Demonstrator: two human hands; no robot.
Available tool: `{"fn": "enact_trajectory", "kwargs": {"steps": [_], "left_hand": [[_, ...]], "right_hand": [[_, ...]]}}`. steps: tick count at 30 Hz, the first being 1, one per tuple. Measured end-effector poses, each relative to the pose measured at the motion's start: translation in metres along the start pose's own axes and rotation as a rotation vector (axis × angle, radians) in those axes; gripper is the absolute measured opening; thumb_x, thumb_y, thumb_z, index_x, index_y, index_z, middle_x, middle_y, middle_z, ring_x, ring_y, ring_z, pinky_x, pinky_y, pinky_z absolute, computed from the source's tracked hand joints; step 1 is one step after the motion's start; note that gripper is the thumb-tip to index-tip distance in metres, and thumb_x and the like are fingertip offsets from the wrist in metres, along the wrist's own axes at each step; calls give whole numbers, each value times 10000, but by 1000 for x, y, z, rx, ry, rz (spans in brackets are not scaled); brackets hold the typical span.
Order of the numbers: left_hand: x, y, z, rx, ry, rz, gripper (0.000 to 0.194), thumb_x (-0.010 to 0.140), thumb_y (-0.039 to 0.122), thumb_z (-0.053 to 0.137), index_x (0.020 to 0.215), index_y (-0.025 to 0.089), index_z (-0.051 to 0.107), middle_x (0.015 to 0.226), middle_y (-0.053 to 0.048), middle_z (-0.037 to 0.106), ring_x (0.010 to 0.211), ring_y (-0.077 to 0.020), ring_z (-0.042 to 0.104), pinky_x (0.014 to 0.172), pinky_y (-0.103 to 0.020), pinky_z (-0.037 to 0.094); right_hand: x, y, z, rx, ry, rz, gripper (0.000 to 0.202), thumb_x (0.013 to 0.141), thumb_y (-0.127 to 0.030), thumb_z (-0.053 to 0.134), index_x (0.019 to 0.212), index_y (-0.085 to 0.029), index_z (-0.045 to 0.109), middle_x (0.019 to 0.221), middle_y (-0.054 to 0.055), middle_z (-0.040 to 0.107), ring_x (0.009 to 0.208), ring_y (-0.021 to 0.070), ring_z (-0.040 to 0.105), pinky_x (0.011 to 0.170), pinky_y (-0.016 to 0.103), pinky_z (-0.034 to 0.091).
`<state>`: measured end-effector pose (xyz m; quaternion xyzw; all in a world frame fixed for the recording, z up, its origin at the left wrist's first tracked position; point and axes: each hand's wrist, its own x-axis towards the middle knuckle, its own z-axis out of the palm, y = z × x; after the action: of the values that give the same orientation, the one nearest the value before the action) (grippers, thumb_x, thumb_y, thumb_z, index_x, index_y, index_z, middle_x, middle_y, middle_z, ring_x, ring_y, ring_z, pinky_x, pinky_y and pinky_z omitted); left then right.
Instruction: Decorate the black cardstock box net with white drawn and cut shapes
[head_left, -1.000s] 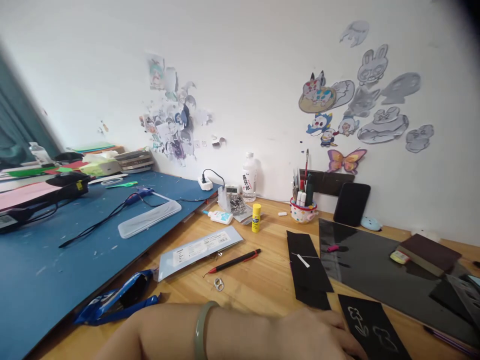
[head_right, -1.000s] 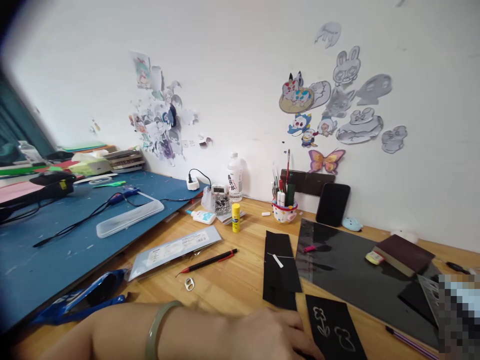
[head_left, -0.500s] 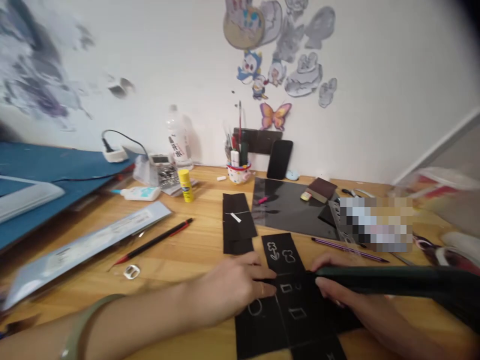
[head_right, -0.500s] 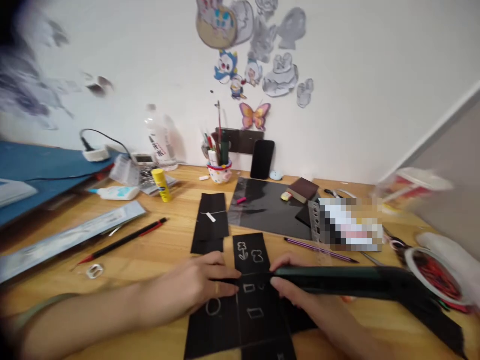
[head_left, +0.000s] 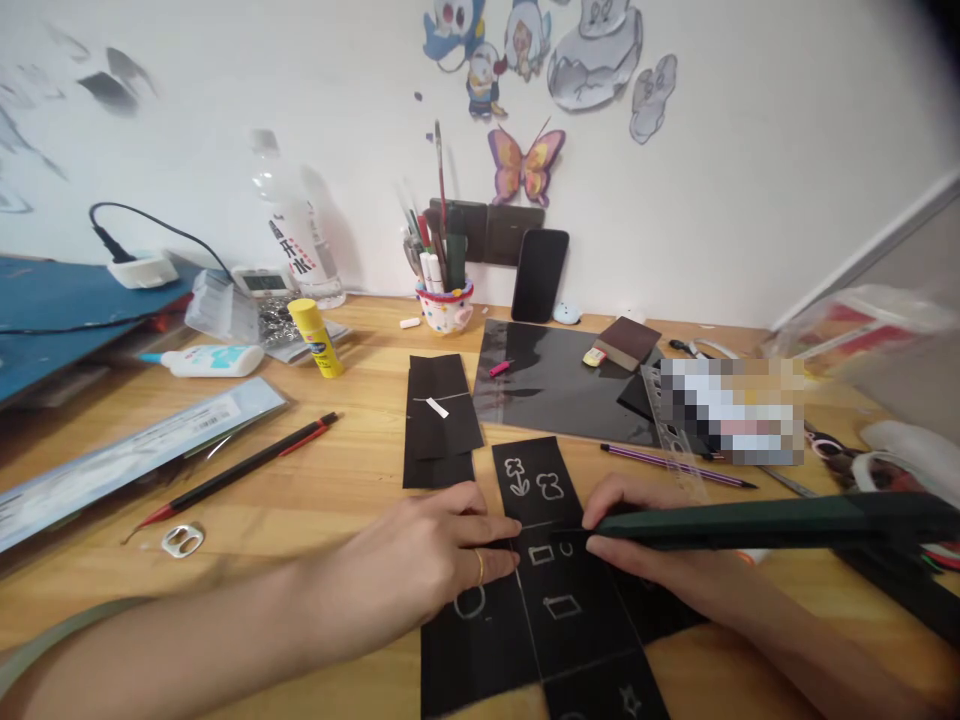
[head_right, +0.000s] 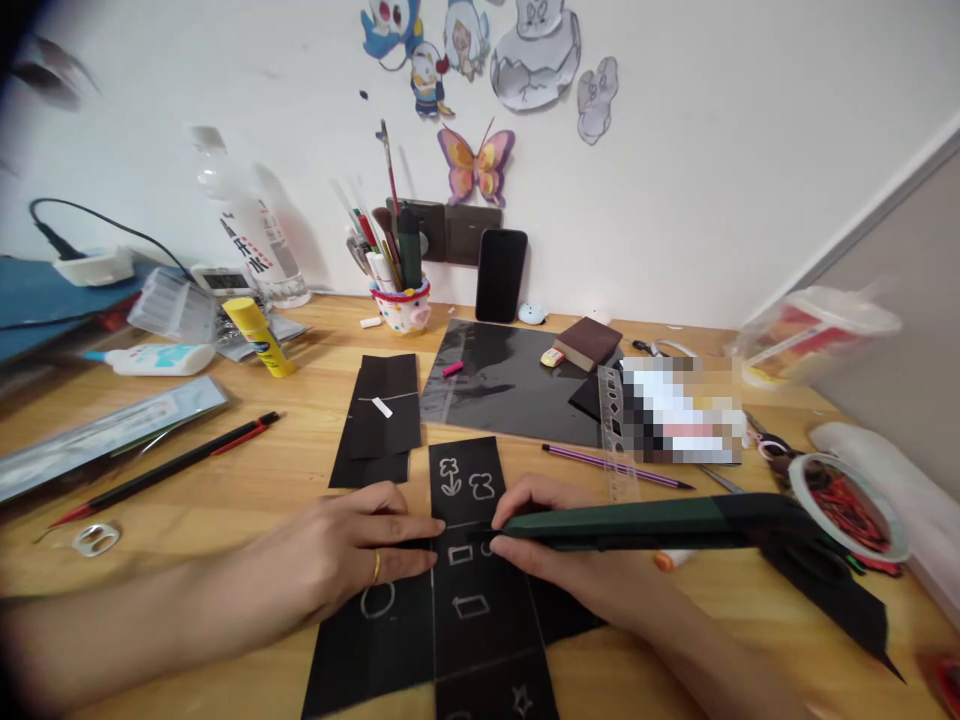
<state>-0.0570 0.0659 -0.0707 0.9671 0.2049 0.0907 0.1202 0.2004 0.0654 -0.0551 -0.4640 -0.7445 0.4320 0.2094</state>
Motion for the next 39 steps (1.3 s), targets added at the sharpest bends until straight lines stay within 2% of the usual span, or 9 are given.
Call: {"fn": "enact_trajectory", "kwargs": {"steps": [6,12,19,29,34,39], "left_hand": [[0,1,-1,-33,8,6,332,902,113,365,1188,177,522,1282,-40,507,1063,-189,471,871,-320,438],[3,3,-4,-64,29,-8,326,908,110,356,1174,197,524,1291,4,499,1046,-165,464,868,-281,431],[2,1,-3,-60,33,-3,321,907,120,358,1163,191,538,1262,-36,524,1042,-184,477,841,-302,451],[2,2,-3,-58,1,-15,328,913,129,347,1180,194,525,1278,-26,510,1044,-198,473,847,-318,448],[2,2,-4,-66,27,-4,328,908,128,367,1190,192,524,1247,-48,536,1016,-178,493,865,-319,442],[1,1,-4,-47,12,14,328,897,101,369,1168,178,536,1269,-47,517,1036,-189,487,865,-326,437]], "right_hand": [[1,5,1,-34,-15,-14,74,825,-314,553,798,-245,555,744,-28,556,678,136,510,582,234,396],[-1,4,2,-37,-20,5,90,808,-338,577,792,-250,575,741,-30,571,666,136,516,574,237,400],[0,3,0,-57,-20,-16,66,823,-318,563,807,-255,566,762,-32,571,682,134,520,573,228,402],[-1,5,1,-52,-47,-9,63,840,-311,540,818,-254,553,731,-44,543,637,115,489,556,217,378],[-1,3,0,-75,-51,-68,46,834,-275,544,803,-244,557,768,-39,573,691,124,525,615,222,407],[-2,4,0,-101,-56,-75,44,836,-270,534,807,-241,551,740,-37,567,657,124,520,581,224,403]]}}
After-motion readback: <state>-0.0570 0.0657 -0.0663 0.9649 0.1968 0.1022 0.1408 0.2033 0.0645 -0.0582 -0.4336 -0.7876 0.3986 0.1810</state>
